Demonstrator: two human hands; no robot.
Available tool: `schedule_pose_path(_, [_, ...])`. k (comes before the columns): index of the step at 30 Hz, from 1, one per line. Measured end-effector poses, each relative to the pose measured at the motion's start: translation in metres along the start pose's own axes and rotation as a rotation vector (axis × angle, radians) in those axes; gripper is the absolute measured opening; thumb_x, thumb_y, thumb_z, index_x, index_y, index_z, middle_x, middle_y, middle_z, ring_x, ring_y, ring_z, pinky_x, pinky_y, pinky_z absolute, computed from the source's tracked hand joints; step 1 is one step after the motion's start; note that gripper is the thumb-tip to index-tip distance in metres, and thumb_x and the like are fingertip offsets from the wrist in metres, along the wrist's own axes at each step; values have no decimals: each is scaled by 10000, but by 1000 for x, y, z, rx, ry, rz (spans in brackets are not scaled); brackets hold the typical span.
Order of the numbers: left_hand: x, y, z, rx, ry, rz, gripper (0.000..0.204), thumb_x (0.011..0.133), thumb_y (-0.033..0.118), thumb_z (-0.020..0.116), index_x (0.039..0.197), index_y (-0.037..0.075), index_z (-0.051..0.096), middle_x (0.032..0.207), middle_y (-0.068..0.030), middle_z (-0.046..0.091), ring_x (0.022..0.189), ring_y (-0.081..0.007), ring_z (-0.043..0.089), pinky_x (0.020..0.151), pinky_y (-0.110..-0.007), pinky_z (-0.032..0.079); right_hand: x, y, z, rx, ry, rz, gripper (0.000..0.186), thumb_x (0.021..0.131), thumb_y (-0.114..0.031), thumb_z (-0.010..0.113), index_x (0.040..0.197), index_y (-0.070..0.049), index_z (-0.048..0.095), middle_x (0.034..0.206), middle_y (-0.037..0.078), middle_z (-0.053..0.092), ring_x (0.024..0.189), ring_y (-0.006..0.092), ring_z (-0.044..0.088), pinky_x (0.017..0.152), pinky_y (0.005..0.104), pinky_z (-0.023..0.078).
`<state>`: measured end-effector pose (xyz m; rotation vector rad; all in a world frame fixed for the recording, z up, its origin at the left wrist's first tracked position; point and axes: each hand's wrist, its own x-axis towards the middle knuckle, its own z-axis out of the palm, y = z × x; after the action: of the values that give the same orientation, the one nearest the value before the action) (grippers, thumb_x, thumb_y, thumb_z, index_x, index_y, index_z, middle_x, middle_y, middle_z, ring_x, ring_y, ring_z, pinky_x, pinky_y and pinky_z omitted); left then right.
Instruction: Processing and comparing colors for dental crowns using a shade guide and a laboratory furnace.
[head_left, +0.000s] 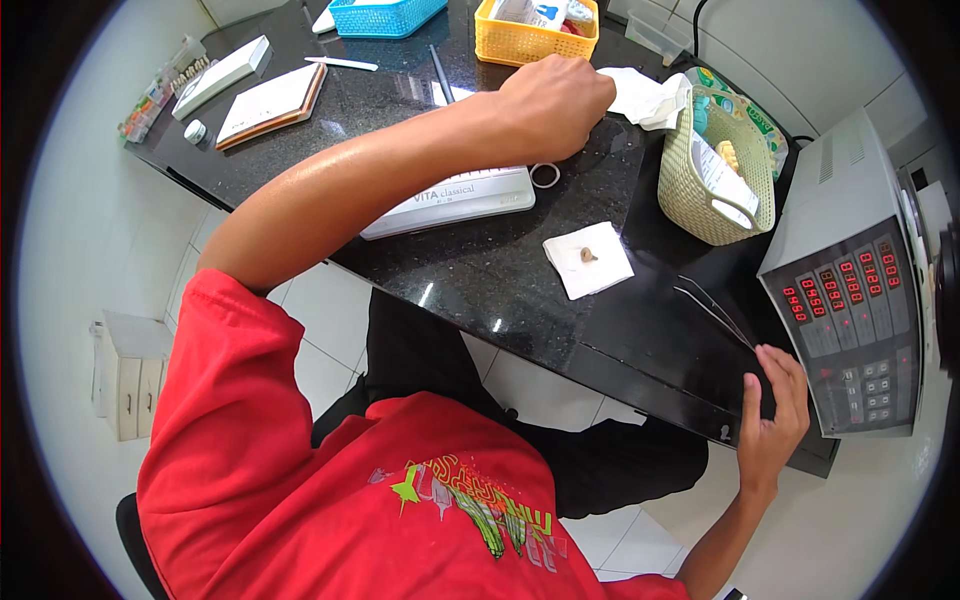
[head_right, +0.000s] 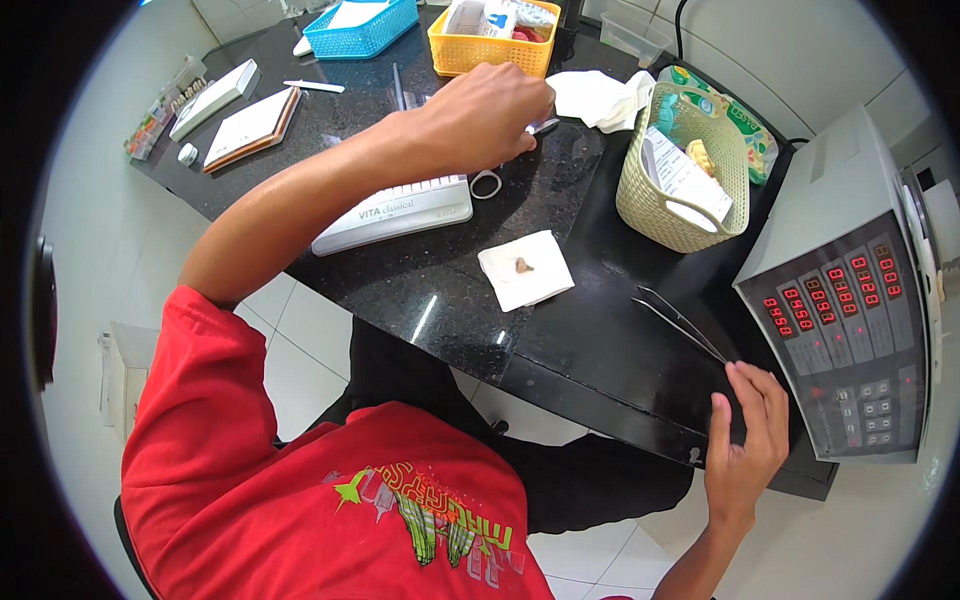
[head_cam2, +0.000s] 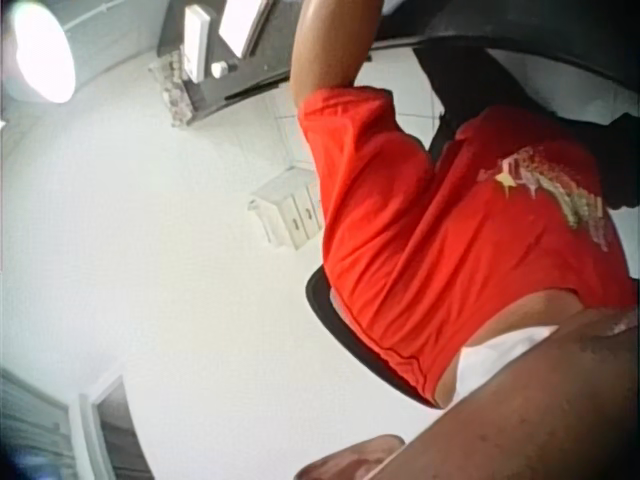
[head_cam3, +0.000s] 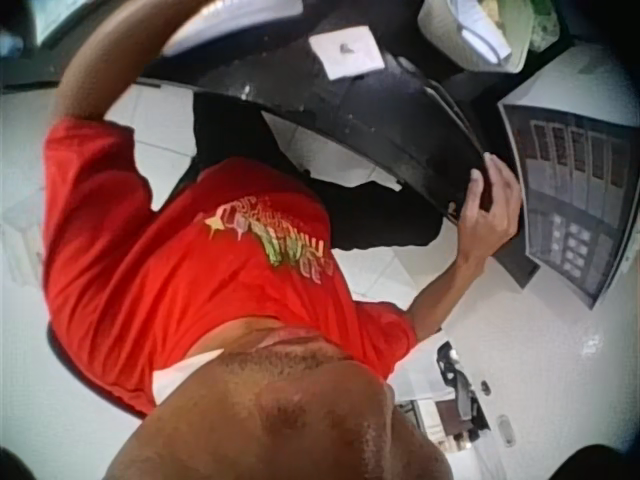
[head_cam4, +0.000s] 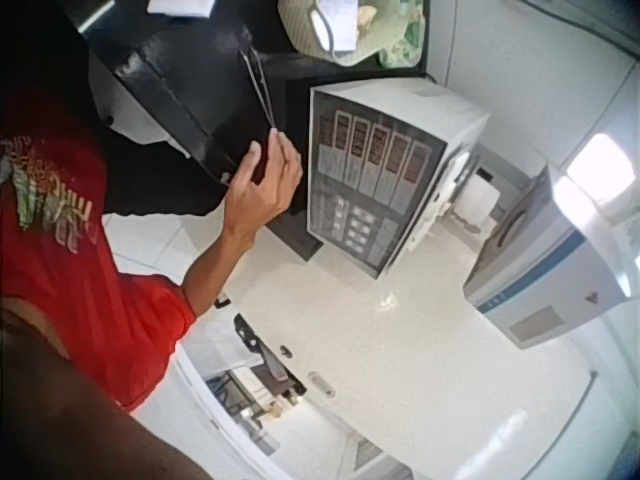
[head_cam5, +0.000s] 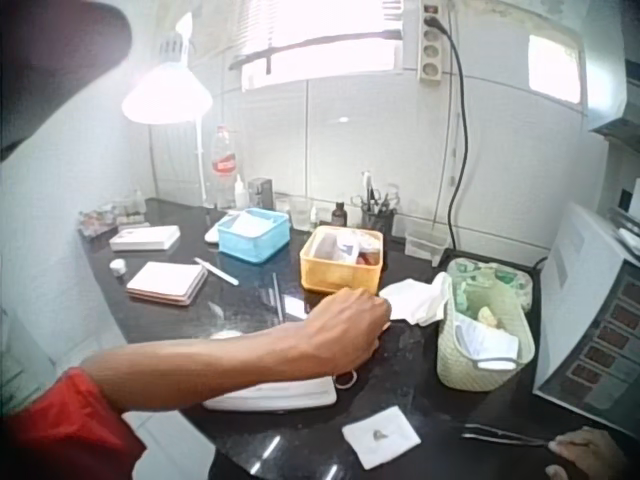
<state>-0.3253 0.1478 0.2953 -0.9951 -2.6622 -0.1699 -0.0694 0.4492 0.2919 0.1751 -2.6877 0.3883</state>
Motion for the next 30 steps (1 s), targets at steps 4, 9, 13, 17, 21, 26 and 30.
schedule_pose_path(4, [13,-8,-21,-195,-185,-65,199,837,159,670,922,-16,711,809,-131,718,757,-277,708,725,-360,548,-9,-6,-10,59,37,-4,273,864,-5,666,1136,-7,687,1114,124,660,1040,295,630,906,381,486])
schedule_pose_path(9, [13,-33,-36,-653,-78,-174,240,886,243,714,905,4,732,750,-78,695,702,-115,671,643,-258,521,5,-32,-4,87,155,-87,210,887,-7,654,1093,21,690,1024,139,676,952,267,651,831,341,510])
schedule_pose_path(13, [-2,-5,-106,-1063,-195,-198,233,972,210,645,1025,-16,628,898,-66,657,828,-120,647,754,-244,557,18,-66,-4,310,300,-48,133,921,-35,653,1022,39,698,911,144,678,725,176,620,619,258,491])
schedule_pose_path(17, [-22,24,-106,-1296,-172,-84,246,963,240,663,942,-4,639,835,-53,657,728,-116,656,667,-209,561,58,-117,16,409,407,-217,222,897,-87,705,1085,28,674,935,132,679,627,110,561,512,215,413])
schedule_pose_path(21, [-30,51,-89,-1412,15,-24,236,836,260,762,856,30,713,732,-56,717,666,-123,679,645,-272,535,78,-132,21,364,326,-91,411,850,-130,759,1203,16,606,992,137,683,651,98,567,571,193,411])
schedule_pose_path(26, [-38,59,-106,-1336,93,-57,246,788,233,794,800,4,703,698,-110,710,631,-162,678,632,-277,533,76,-140,26,541,223,50,515,862,-168,729,1286,16,503,995,168,692,685,105,607,605,205,426])
schedule_pose_path(30, [-45,59,-101,-1289,148,-165,274,747,206,813,693,-25,676,632,-133,677,588,-204,670,598,-324,532,78,-145,22,1044,111,283,484,892,-257,690,1241,25,509,967,176,696,693,110,624,605,215,446])
